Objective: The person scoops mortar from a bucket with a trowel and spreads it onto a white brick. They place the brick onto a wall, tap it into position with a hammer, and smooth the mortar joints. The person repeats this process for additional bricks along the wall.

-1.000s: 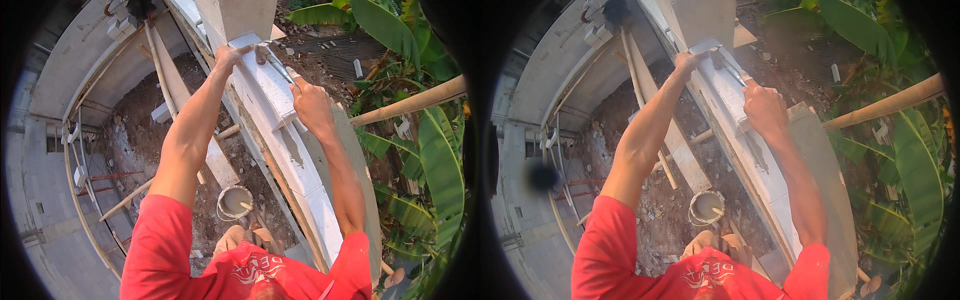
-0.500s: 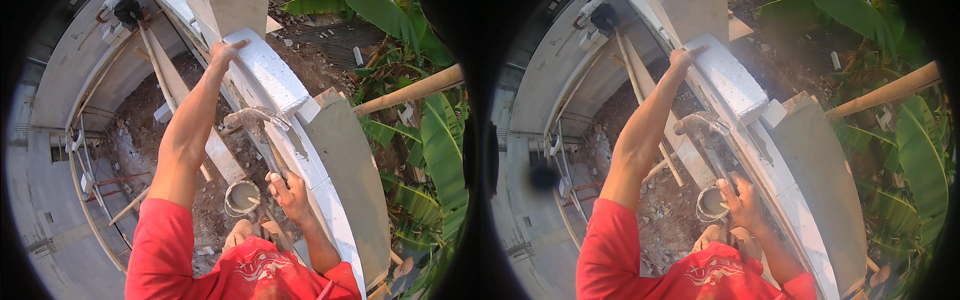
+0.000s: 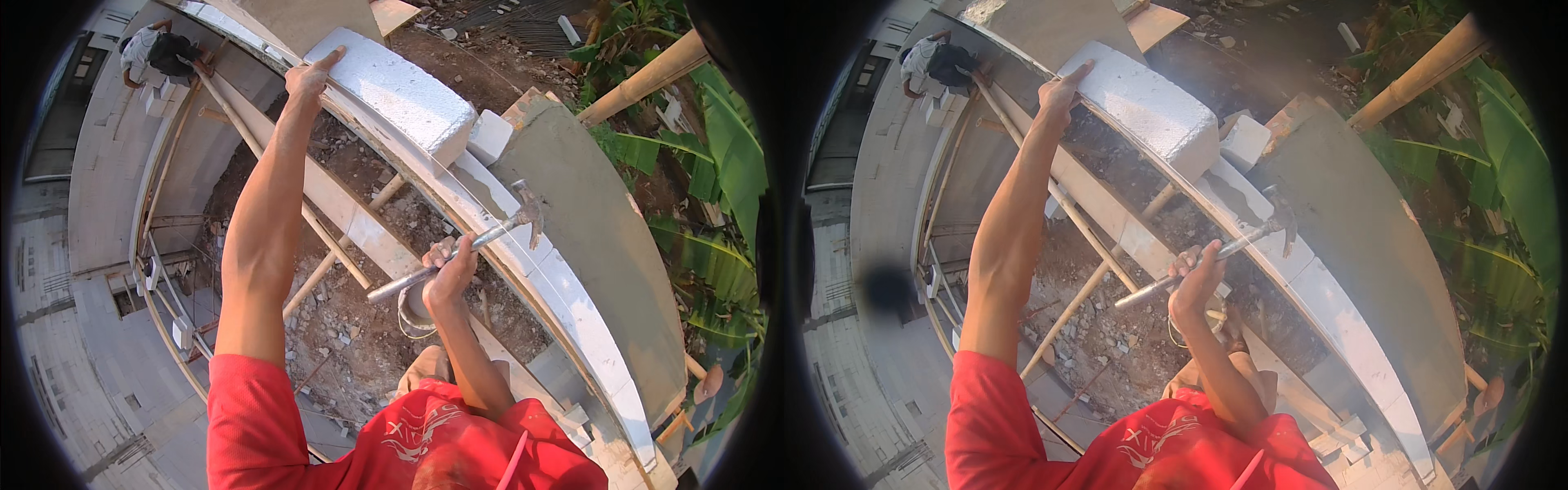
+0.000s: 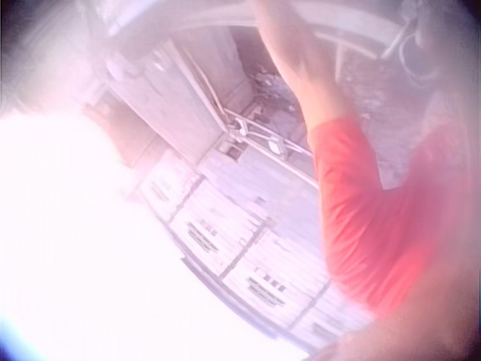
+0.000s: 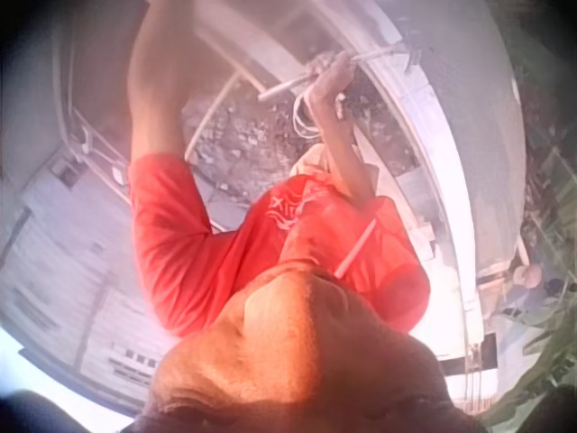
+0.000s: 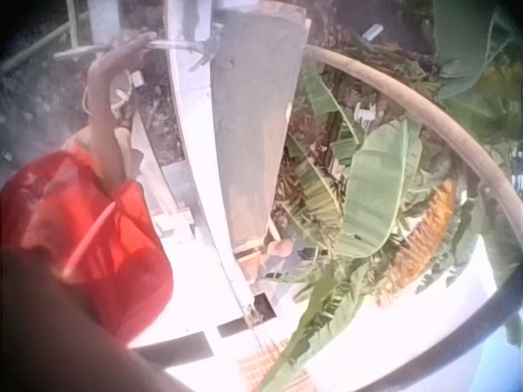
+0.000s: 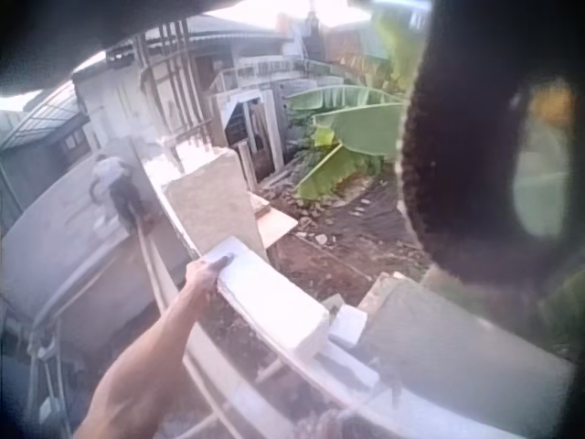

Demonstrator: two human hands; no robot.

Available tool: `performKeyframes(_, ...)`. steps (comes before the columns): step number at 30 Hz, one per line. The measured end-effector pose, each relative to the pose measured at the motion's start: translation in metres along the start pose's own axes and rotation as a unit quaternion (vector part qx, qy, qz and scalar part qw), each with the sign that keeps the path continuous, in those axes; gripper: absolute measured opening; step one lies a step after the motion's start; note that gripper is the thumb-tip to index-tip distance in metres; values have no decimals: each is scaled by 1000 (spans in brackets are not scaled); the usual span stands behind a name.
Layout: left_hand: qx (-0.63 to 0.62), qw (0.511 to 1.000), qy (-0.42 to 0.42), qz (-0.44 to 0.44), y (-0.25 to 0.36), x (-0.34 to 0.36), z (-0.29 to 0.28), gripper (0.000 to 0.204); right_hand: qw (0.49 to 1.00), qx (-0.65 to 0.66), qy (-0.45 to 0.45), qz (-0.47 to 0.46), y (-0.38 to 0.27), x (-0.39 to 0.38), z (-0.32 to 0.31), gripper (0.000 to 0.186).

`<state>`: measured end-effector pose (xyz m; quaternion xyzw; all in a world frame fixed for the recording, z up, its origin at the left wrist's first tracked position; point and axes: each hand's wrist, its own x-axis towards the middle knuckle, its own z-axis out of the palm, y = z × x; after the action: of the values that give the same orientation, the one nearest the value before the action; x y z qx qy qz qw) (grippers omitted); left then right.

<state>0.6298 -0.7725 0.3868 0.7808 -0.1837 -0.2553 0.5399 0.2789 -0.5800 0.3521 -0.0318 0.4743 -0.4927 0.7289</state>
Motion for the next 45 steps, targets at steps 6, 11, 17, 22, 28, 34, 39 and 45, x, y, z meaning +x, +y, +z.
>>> performKeyframes(6,22,1000,19,-6,10,-7,4,63,995,-79,-52,22,33,3,12,39)
performKeyframes(11,40,998,-15,-45,17,-16,1,84,961,-264,-53,-58,40,7,18,38)
performKeyframes(17,1,999,-16,-51,19,-17,3,82,995,-62,-75,-7,19,10,0,44)
performKeyframes(22,-42,999,2,-25,11,-10,3,73,999,27,17,-43,26,8,10,44)
performKeyframes(28,2,999,-10,-35,10,3,2,81,996,-66,-56,-1,33,16,18,45)
performKeyframes(34,-11,999,-12,-46,4,6,-2,79,989,-142,-27,-39,49,11,14,42)
performKeyframes(39,-14,998,-6,-53,6,7,-1,75,974,-213,-28,-67,63,27,-9,46)
performKeyframes(45,11,1000,-7,-19,11,-9,1,76,844,-516,-123,-82,-8,-29,-84,52)
